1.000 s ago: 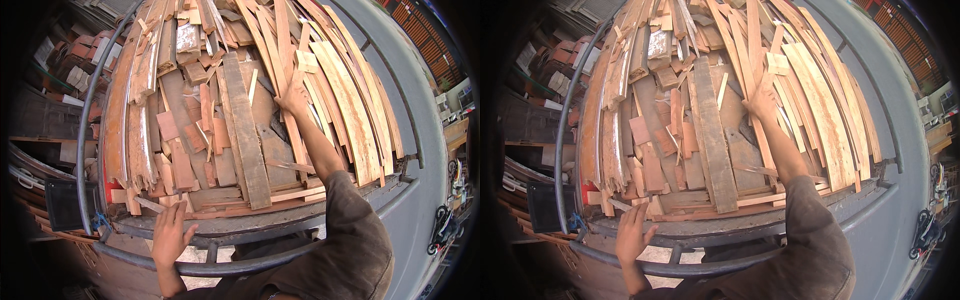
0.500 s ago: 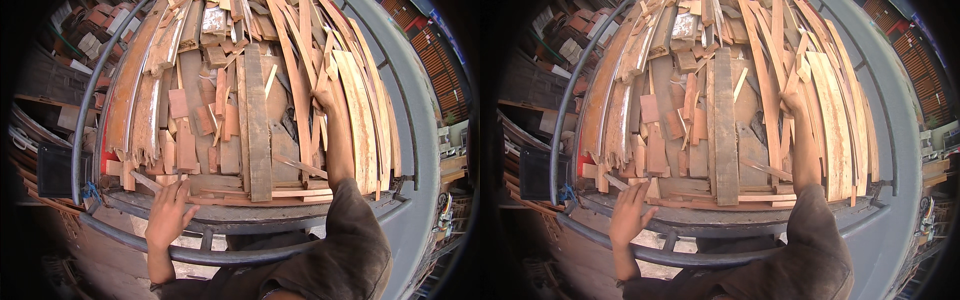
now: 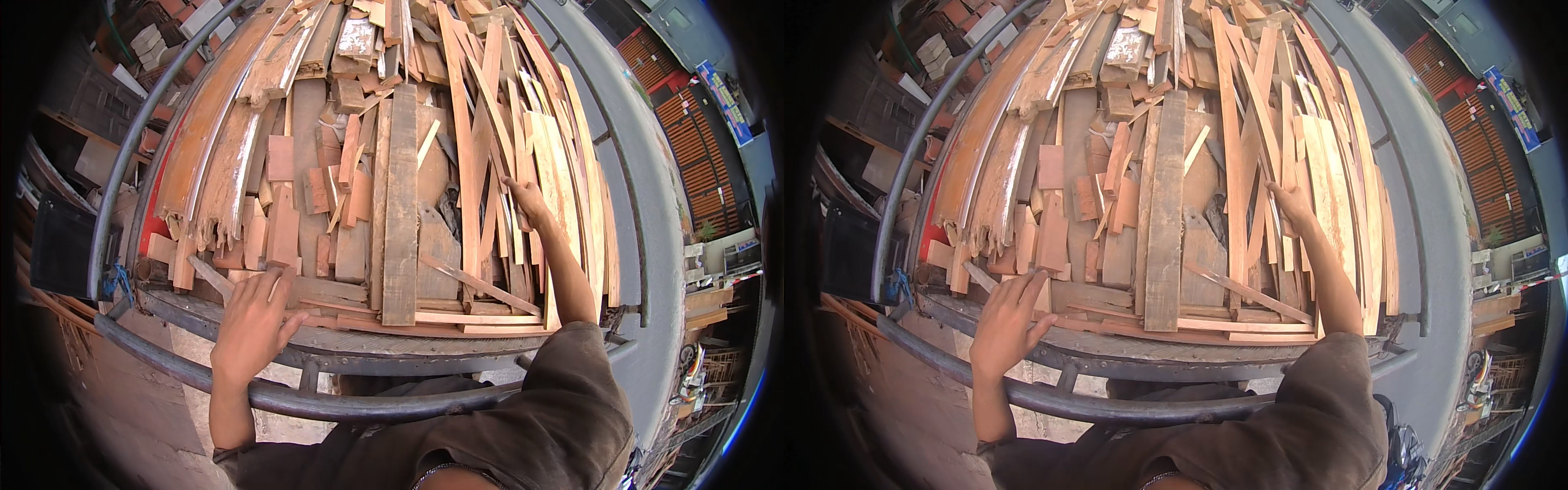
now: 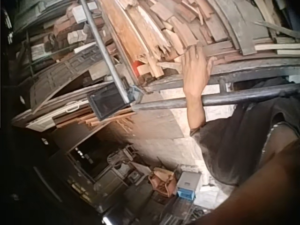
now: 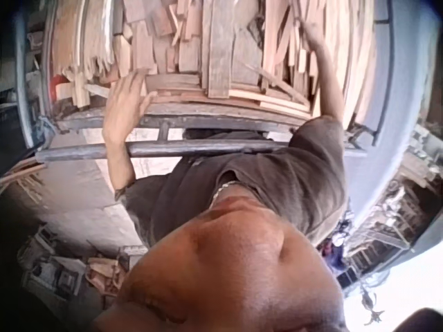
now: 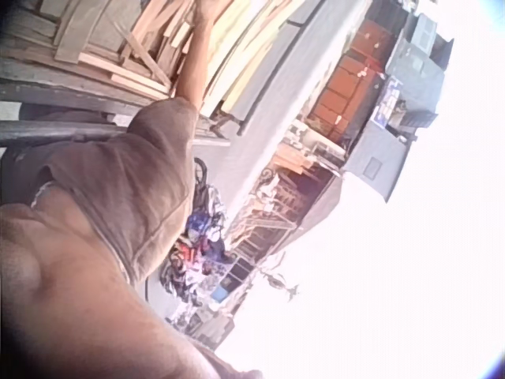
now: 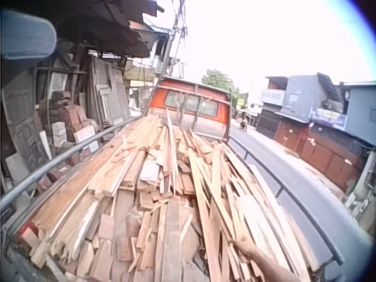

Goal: The person picks up pieces of wood from a pile on the ground and loads them onto the back of a truck. They continue to gather and stack various wooden planks and scraps onto the truck bed throughout the video.

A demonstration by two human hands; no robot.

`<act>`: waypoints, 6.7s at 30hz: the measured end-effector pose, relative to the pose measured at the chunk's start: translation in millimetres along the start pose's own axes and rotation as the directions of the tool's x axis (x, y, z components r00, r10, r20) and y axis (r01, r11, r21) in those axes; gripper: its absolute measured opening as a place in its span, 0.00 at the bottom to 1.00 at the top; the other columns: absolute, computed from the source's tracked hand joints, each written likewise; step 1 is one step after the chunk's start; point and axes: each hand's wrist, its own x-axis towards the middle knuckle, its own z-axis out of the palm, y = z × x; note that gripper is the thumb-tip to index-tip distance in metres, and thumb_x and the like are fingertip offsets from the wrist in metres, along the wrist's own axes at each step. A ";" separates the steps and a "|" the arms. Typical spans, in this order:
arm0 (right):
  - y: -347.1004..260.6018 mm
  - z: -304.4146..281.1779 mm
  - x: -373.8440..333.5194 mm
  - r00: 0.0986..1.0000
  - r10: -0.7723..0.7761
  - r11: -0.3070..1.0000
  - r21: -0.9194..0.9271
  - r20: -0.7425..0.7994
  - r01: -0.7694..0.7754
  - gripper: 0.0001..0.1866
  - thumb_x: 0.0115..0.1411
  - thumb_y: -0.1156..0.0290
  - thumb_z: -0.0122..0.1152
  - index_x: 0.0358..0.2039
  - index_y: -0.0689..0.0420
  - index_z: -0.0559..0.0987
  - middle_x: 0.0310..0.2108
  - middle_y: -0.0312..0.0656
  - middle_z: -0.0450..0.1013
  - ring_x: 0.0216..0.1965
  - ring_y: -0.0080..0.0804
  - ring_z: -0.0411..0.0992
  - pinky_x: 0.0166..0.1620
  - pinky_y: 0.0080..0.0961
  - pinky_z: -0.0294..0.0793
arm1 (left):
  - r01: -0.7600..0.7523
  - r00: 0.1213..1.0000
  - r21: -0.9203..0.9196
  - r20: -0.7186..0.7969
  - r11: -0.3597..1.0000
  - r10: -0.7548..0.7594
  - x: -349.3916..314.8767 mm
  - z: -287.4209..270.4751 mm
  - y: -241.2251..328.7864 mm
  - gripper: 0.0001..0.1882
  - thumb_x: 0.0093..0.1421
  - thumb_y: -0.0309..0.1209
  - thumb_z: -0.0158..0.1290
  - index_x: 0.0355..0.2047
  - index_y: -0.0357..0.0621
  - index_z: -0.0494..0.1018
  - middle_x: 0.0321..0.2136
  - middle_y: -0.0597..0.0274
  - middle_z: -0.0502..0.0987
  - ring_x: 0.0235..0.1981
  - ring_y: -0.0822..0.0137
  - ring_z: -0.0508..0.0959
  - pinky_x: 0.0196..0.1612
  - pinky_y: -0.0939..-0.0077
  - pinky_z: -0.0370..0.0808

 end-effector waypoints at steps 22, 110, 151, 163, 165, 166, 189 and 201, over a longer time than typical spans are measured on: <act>17.0 15.5 -303.2 0.969 -0.202 0.950 0.267 0.141 0.159 0.26 0.60 0.71 0.64 0.55 0.68 0.67 0.44 0.46 0.73 0.46 0.26 0.71 0.52 0.25 0.71 | -0.079 0.991 0.006 0.110 0.997 0.078 -4.3 13.2 9.4 0.35 0.56 0.36 0.63 0.60 0.34 0.65 0.54 0.42 0.71 0.55 0.44 0.71 0.59 0.54 0.67; -35.2 310.5 -176.2 0.927 -0.258 0.918 -0.230 0.272 0.323 0.48 0.60 0.55 0.63 0.68 0.69 0.49 0.61 0.69 0.58 0.43 0.63 0.77 0.47 0.52 0.78 | 0.061 0.994 0.037 0.092 0.997 -0.064 6.5 7.1 -5.7 0.33 0.58 0.37 0.62 0.61 0.37 0.66 0.52 0.43 0.74 0.52 0.42 0.73 0.55 0.53 0.69; 58.7 65.7 87.2 0.948 0.004 0.846 -0.505 -0.317 -0.172 0.47 0.49 0.51 0.69 0.62 0.68 0.62 0.61 0.66 0.63 0.64 0.62 0.60 0.62 0.52 0.66 | 0.045 0.985 0.046 0.167 0.998 -0.052 15.2 9.4 -2.8 0.34 0.56 0.37 0.63 0.59 0.34 0.67 0.51 0.42 0.74 0.50 0.44 0.74 0.55 0.55 0.70; 38.7 46.2 50.8 0.929 -0.255 0.708 -0.706 -0.269 -0.010 0.38 0.50 0.53 0.70 0.49 0.76 0.74 0.50 0.70 0.72 0.54 0.60 0.73 0.57 0.43 0.74 | 0.058 0.990 0.020 0.125 0.998 -0.060 7.2 13.8 -6.9 0.36 0.54 0.36 0.64 0.60 0.36 0.66 0.52 0.43 0.73 0.51 0.42 0.73 0.57 0.53 0.69; 52.3 49.9 62.3 0.948 -0.201 0.802 -0.597 -0.248 0.014 0.40 0.49 0.52 0.70 0.49 0.77 0.72 0.49 0.71 0.73 0.52 0.59 0.75 0.56 0.43 0.75 | 0.042 0.989 0.018 0.141 0.999 -0.044 8.8 12.7 -7.2 0.36 0.54 0.36 0.64 0.60 0.35 0.66 0.52 0.43 0.73 0.52 0.42 0.72 0.57 0.53 0.69; 57.4 53.7 64.4 0.950 -0.188 0.852 -0.523 -0.249 0.032 0.40 0.49 0.52 0.70 0.49 0.77 0.71 0.48 0.71 0.73 0.52 0.59 0.75 0.55 0.43 0.75 | 0.025 0.990 0.019 0.140 1.000 -0.028 8.9 12.8 -7.3 0.36 0.54 0.36 0.64 0.60 0.35 0.66 0.52 0.43 0.73 0.52 0.43 0.73 0.57 0.53 0.69; -2.6 104.6 -52.7 0.995 -0.098 0.995 -0.001 0.038 0.098 0.36 0.50 0.55 0.76 0.44 0.75 0.73 0.37 0.58 0.78 0.36 0.44 0.80 0.38 0.34 0.79 | 0.013 0.993 -0.008 0.119 1.000 -0.012 3.0 13.7 -10.0 0.34 0.58 0.41 0.61 0.61 0.37 0.66 0.53 0.42 0.73 0.54 0.42 0.73 0.58 0.54 0.69; 37.8 116.5 -27.7 0.878 -0.094 0.580 0.743 0.469 -0.334 0.30 0.73 0.45 0.41 0.51 0.61 0.75 0.42 0.47 0.78 0.40 0.36 0.78 0.46 0.37 0.79 | -0.016 0.997 0.002 0.072 1.000 0.016 2.8 6.1 -8.2 0.32 0.60 0.41 0.60 0.57 0.33 0.67 0.50 0.42 0.74 0.51 0.44 0.75 0.55 0.54 0.70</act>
